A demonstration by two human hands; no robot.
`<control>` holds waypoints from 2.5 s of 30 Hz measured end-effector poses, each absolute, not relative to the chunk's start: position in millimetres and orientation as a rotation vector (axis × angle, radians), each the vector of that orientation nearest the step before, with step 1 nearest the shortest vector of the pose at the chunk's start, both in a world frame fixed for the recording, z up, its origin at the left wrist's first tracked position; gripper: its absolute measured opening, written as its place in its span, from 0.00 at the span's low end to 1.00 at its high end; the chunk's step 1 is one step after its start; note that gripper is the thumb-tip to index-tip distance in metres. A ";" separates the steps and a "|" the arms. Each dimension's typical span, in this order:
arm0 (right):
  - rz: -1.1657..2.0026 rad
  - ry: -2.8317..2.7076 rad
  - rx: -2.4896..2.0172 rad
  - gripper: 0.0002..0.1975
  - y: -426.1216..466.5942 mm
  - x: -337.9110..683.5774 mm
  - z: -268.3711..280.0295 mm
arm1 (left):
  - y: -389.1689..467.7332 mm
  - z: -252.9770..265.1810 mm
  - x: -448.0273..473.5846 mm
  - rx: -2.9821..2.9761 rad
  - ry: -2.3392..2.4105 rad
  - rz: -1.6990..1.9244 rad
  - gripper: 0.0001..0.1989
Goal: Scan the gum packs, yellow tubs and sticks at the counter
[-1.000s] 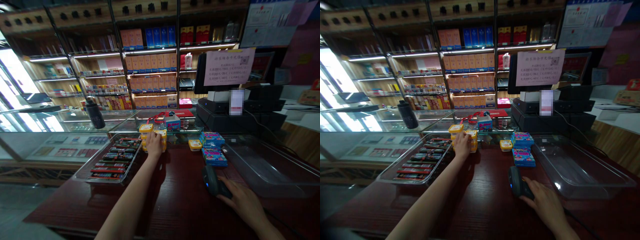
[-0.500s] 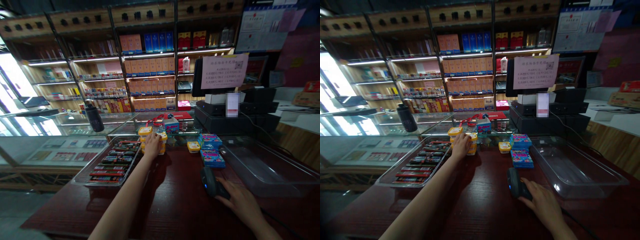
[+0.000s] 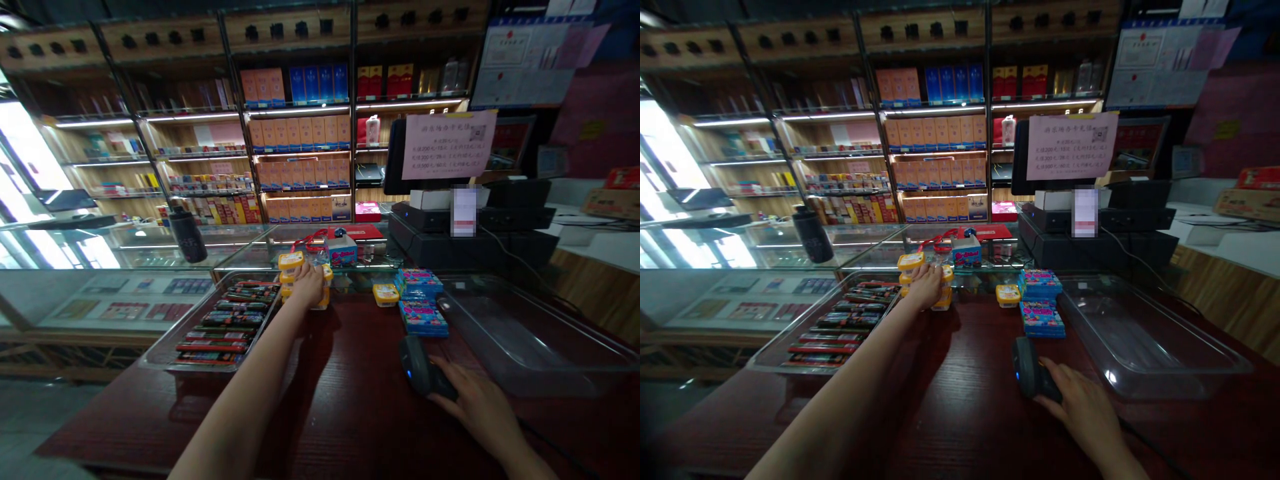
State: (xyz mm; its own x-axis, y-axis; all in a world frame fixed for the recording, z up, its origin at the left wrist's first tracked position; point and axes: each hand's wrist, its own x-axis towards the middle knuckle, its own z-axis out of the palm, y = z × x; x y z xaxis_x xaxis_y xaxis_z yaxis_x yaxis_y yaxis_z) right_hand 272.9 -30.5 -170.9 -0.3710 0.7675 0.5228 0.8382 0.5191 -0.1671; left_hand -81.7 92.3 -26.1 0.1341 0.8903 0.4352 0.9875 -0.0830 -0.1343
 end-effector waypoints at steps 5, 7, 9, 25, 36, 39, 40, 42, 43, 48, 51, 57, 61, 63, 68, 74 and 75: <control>-0.172 -2.209 -1.313 0.22 -31.7 271.9 -167.7 | 86.5 -23.6 -90.9 -2.047 -1.722 -0.384 0.17; -0.166 -2.207 -1.303 0.22 -32.3 271.9 -165.9 | 83.5 -24.5 -95.0 -2.058 -1.666 -0.455 0.18; -0.158 -2.217 -1.295 0.22 -32.7 272.3 -164.5 | 81.2 -27.5 -99.2 -2.079 -1.604 -0.543 0.19; 0.015 -2.117 -1.323 0.24 -36.7 263.9 -159.8 | 54.4 -108.1 -27.1 -1.973 -1.795 -2.920 0.23; 0.751 -1.801 -1.312 0.21 -61.5 217.5 -101.4 | 53.1 -135.8 -25.7 -1.709 -1.734 -3.544 0.25; 0.969 -1.769 -1.293 0.23 -62.9 210.4 -95.5 | 53.7 -135.8 -25.4 -1.677 -1.793 -3.534 0.23; 1.047 -1.737 -1.283 0.24 -63.3 208.6 -95.3 | 53.8 -136.0 -25.3 -1.685 -1.800 -3.529 0.23; 1.186 -1.657 -1.258 0.24 -64.3 205.5 -96.3 | 54.3 -137.2 -25.3 -1.723 -1.793 -3.521 0.22; 1.242 -1.632 -1.242 0.24 -64.8 204.2 -97.0 | 54.8 -138.1 -25.5 -1.743 -1.782 -3.520 0.22; 1.318 -1.622 -1.209 0.20 -67.0 200.8 -96.3 | 58.5 -143.1 -25.3 -1.766 -1.763 -3.526 0.21; 1.341 -1.609 -1.205 0.21 -68.2 200.4 -95.3 | 59.6 -144.2 -23.5 -1.776 -1.692 -3.518 0.22; 1.344 -1.625 -1.176 0.22 -70.5 201.7 -95.3 | 56.9 -140.7 -22.1 -1.766 -1.732 -3.532 0.21; 1.158 -1.763 -1.230 0.22 -68.2 206.3 -92.5 | 52.9 -136.4 -21.8 -1.725 -1.802 -3.503 0.23; 0.921 -1.894 -1.277 0.23 -63.7 211.9 -94.6 | 50.7 -135.0 -21.0 -1.708 -1.802 -3.475 0.25; 0.190 -2.192 -1.339 0.23 -45.1 234.5 -121.6 | 46.0 -135.5 -19.7 -1.852 -1.794 -3.329 0.26; -0.089 -2.297 -1.265 0.24 -37.9 253.0 -150.0 | 46.5 -138.7 -18.3 -1.949 -1.785 -3.205 0.28; -0.084 -2.296 -1.253 0.24 -38.5 253.7 -151.7 | 47.8 -138.1 -16.7 -1.906 -1.816 -3.191 0.29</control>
State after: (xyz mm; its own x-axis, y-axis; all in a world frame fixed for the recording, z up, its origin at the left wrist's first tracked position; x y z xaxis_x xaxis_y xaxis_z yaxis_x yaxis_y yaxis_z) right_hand 253.7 -38.5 -151.7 -0.4381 0.7676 0.4679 0.7997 0.5705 -0.1872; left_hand -16.7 47.8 -138.1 -0.2163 0.9595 0.1802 -0.3350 -0.2464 0.9094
